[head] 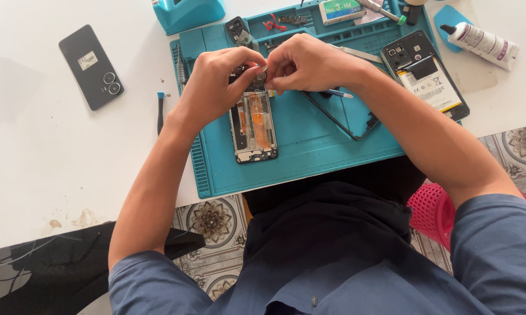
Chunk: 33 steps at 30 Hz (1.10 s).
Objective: The person works on a disassembled smartphone, connecting a small ribbon cable and then installing a battery into the chassis. They handle the phone body, battery, and tools, and briefly inspect a second phone before returning to the first.
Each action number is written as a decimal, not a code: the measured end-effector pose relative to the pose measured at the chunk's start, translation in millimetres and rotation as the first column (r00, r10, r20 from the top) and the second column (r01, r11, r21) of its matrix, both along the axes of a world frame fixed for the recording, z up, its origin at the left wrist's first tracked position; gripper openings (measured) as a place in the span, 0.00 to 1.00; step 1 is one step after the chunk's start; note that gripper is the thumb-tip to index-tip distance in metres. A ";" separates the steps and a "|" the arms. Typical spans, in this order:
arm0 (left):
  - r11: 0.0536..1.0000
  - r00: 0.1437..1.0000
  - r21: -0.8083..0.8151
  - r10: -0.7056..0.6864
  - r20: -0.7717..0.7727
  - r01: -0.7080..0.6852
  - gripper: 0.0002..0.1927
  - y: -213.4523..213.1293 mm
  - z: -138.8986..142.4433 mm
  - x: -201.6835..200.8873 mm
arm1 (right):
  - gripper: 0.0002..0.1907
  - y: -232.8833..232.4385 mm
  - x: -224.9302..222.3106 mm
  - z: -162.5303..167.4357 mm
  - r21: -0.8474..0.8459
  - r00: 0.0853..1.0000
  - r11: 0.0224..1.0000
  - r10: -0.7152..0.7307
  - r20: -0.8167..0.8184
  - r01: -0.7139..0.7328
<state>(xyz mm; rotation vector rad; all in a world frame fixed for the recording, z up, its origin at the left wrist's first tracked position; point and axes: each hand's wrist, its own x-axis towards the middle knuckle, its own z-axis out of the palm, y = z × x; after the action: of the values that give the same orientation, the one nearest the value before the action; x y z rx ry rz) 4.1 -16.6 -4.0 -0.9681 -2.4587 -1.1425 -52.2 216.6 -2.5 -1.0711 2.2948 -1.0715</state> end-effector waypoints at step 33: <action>1.000 1.000 -0.003 -0.021 -0.013 0.021 0.06 3.8 1.0 -1.8 | 0.10 0.6 -1.1 5.3 0.034 1.000 0.999 -0.013 -0.005 0.013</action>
<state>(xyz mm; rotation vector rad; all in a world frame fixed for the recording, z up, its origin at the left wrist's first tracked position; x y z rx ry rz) 2.3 -12.8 -3.0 -1.0017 -2.4461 -1.1355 -53.2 217.2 2.7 -1.0487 2.3184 -1.0322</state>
